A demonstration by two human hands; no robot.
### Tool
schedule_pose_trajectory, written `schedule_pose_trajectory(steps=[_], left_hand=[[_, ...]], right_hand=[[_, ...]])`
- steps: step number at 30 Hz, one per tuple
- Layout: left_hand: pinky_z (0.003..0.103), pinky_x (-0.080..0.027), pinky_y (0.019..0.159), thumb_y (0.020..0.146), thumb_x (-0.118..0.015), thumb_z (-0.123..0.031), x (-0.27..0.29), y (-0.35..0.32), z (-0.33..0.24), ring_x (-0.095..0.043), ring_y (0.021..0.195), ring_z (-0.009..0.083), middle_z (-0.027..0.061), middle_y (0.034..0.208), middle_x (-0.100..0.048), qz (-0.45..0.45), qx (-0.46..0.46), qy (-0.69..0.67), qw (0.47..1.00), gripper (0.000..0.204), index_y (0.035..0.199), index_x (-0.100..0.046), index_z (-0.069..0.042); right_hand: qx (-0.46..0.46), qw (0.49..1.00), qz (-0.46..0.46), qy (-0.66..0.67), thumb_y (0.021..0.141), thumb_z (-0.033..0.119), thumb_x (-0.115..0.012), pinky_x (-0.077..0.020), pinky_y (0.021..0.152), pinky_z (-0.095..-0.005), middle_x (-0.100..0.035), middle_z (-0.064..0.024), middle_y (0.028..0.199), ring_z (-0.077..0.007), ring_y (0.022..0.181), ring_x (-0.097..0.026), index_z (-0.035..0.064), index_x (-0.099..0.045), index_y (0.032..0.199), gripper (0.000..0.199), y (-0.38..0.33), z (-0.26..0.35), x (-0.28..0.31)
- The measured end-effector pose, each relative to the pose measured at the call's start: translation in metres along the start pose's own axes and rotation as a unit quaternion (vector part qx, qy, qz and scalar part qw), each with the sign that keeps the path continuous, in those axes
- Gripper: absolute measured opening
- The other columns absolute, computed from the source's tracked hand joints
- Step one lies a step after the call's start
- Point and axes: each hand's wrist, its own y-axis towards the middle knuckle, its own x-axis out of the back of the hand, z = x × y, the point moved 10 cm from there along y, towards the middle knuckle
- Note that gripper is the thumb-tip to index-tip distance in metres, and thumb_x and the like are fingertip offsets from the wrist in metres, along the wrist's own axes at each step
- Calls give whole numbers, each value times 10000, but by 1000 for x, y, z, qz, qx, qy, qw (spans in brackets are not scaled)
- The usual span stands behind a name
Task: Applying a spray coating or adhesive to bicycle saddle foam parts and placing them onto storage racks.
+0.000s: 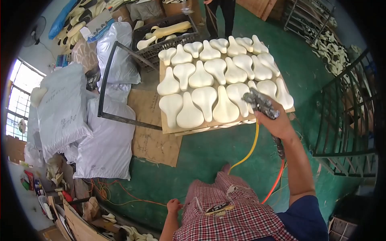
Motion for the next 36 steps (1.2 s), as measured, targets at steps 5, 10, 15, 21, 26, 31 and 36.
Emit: schedule_pose_trajectory(steps=[5, 10, 15, 21, 26, 31, 36], left_hand=[[294, -449, 420, 703, -535, -114, -5, -3, -1, -571, 524, 212, 90, 651, -556, 12, -9, 7, 1000, 189, 835, -560, 19], [287, -436, 413, 706, -528, -126, -4, 1, -9, -573, 528, 217, 91, 697, -559, 14, -1, 8, 1000, 210, 855, -555, 19], [283, -438, 418, 705, -532, -124, -3, 7, -18, -580, 551, 229, 91, 752, -565, 22, -8, 25, 999, 227, 892, -548, 3], [259, -413, 397, 710, -516, -83, 1, 8, -20, -580, 523, 205, 80, 704, -567, 27, 5, 8, 1000, 175, 866, -539, -7], [271, -423, 407, 690, -519, -79, -4, 4, -36, -579, 520, 201, 69, 690, -563, 22, -6, 25, 999, 139, 810, -559, -20], [285, -435, 409, 691, -520, -95, -12, 11, -37, -567, 510, 209, 81, 726, -566, 31, -22, 54, 998, 178, 847, -553, -15], [302, -474, 411, 694, -498, -85, -19, -2, -37, -584, 532, 211, 78, 699, -562, 18, -9, 52, 998, 187, 856, -549, -9]], right_hand=[[37, 997, 31, -68, 726, 79, -586, -433, 653, -227, -562, -55, 840, -92, 716, -511, -5, -440, 1149, 455, -15, 10, -8], [21, 998, 3, -51, 715, 108, -613, -427, 715, -254, -574, -59, 895, -111, 777, -511, 5, -446, 1148, 475, -24, 14, -3], [19, 995, 66, -68, 706, 122, -620, -424, 723, -255, -593, -83, 900, -101, 791, -523, 28, -448, 1156, 491, -77, -1, -15], [1, 995, 68, -66, 699, 95, -611, -429, 707, -262, -590, -97, 886, -115, 791, -527, 28, -439, 1154, 491, -100, -1, -19], [-3, 995, 65, -72, 698, 100, -617, -429, 717, -263, -584, -102, 881, -120, 797, -527, 25, -437, 1156, 497, -110, 3, -7], [17, 991, 49, -120, 705, 112, -617, -430, 719, -266, -585, -90, 884, -123, 797, -526, 14, -436, 1156, 496, -106, -4, 12], [23, 994, -62, -85, 722, 80, -596, -432, 624, -231, -564, -38, 794, -80, 672, -495, 10, -447, 1147, 455, -60, 11, 52]])
